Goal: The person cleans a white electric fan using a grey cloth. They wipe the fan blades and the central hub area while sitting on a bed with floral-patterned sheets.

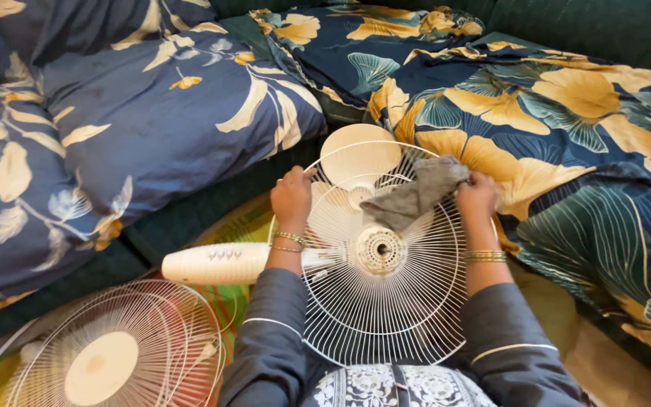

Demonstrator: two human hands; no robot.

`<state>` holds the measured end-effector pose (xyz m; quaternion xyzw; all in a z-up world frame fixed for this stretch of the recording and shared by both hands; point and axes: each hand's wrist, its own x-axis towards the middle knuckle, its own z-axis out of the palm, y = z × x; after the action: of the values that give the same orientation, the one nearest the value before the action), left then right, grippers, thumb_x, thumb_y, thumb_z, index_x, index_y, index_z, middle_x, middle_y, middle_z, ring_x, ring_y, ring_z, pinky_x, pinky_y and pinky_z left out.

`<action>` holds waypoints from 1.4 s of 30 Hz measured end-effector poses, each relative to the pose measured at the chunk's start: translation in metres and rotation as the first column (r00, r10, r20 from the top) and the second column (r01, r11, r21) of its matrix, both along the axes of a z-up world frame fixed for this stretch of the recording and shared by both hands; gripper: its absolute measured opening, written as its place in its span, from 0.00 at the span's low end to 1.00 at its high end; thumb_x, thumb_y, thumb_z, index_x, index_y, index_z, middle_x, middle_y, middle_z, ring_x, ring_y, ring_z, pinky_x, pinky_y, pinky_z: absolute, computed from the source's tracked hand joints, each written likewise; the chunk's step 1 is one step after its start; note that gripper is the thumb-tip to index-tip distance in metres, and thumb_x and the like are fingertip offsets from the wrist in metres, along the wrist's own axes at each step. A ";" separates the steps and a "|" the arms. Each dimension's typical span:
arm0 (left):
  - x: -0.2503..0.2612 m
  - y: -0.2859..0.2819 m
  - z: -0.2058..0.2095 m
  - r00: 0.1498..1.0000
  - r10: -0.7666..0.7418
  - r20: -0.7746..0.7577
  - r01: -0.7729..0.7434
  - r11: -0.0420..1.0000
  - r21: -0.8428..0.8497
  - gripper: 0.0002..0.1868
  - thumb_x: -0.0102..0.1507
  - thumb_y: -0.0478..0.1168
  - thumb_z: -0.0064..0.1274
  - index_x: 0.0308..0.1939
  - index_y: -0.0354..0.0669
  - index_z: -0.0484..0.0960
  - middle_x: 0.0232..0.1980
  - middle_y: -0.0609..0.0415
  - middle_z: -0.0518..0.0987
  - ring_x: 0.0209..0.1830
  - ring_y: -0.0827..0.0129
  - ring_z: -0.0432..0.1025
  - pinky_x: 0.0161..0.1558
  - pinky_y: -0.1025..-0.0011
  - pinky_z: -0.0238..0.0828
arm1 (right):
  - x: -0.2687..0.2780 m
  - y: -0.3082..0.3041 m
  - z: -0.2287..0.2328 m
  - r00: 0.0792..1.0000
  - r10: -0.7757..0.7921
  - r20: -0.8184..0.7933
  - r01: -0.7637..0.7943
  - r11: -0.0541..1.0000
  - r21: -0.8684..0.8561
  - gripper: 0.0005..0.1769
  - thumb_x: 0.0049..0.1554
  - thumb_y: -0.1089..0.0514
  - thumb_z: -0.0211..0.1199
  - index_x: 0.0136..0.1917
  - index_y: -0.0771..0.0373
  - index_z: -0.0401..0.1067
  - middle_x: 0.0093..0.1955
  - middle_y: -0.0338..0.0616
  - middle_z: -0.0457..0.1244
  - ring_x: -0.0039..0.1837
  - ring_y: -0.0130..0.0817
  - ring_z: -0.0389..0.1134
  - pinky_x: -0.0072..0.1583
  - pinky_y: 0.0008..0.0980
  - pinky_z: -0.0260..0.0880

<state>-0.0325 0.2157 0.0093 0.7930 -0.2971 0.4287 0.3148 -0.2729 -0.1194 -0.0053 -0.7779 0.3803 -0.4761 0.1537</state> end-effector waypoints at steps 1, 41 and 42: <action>-0.007 0.003 0.005 1.000 -0.006 -0.003 0.006 1.000 -0.007 0.13 0.67 0.49 0.50 0.34 0.46 0.72 0.31 0.49 0.78 0.29 0.50 0.75 0.30 0.53 0.71 | -0.004 0.003 0.002 1.000 0.000 0.004 0.000 0.999 0.052 0.17 0.56 0.50 0.65 0.57 0.54 0.80 0.55 0.53 0.69 0.61 0.54 0.67 0.64 0.51 0.64; 0.102 -0.019 -0.023 0.950 0.171 -0.263 -0.142 0.982 0.125 0.19 0.68 0.53 0.48 0.30 0.44 0.77 0.30 0.46 0.81 0.29 0.48 0.77 0.32 0.52 0.73 | 0.109 -0.010 -0.044 0.960 0.157 -0.232 -0.221 0.934 -0.282 0.17 0.51 0.53 0.67 0.53 0.61 0.76 0.71 0.50 0.60 0.71 0.55 0.57 0.70 0.55 0.54; 0.104 -0.022 -0.023 0.946 0.181 -0.267 -0.150 0.980 0.133 0.20 0.69 0.53 0.48 0.30 0.44 0.76 0.30 0.46 0.81 0.29 0.48 0.77 0.31 0.52 0.73 | 0.110 -0.008 -0.043 0.959 0.150 -0.239 -0.217 0.933 -0.286 0.17 0.52 0.54 0.67 0.54 0.62 0.76 0.71 0.50 0.60 0.72 0.55 0.57 0.71 0.55 0.54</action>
<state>0.0718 0.1933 -0.0139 0.8836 -0.2055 0.3211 0.2718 -0.1631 -0.1271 -0.0480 -0.8711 0.2406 -0.4270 0.0324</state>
